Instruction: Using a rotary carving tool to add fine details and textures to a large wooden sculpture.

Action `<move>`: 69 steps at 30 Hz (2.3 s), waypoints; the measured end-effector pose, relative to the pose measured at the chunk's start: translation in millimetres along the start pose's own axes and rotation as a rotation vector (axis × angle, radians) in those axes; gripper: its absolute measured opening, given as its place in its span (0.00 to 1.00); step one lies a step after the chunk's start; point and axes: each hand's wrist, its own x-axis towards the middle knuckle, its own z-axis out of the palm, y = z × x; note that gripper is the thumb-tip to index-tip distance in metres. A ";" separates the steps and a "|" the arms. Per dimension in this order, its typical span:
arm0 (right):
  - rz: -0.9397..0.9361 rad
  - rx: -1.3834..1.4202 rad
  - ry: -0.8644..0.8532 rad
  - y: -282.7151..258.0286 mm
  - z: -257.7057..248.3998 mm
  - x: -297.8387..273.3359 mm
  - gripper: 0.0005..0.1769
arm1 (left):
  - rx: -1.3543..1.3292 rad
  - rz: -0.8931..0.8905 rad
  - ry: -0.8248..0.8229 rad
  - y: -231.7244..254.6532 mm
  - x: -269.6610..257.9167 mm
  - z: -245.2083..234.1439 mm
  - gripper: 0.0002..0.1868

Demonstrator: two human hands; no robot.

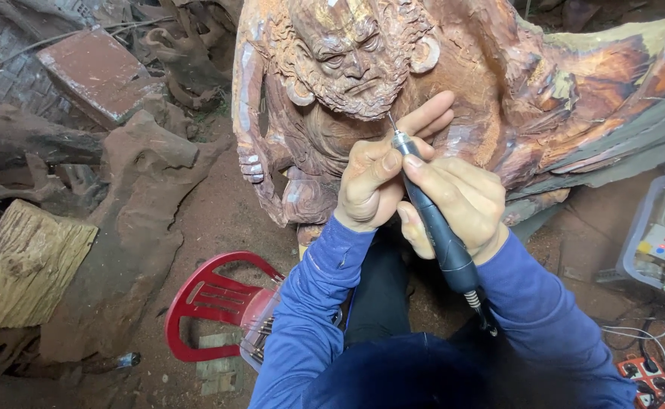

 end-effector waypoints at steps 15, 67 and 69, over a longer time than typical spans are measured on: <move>-0.003 0.030 -0.031 -2.1 2.5 2.0 0.20 | -0.071 0.057 -0.040 -6.4 -2.5 -10.1 0.21; 0.041 0.040 -0.094 -3.1 2.3 0.5 0.22 | -0.164 0.114 -0.023 -12.2 -3.2 -10.3 0.21; 0.053 0.055 -0.102 -3.4 3.0 2.6 0.22 | -0.175 0.128 -0.019 -14.9 -4.2 -11.9 0.21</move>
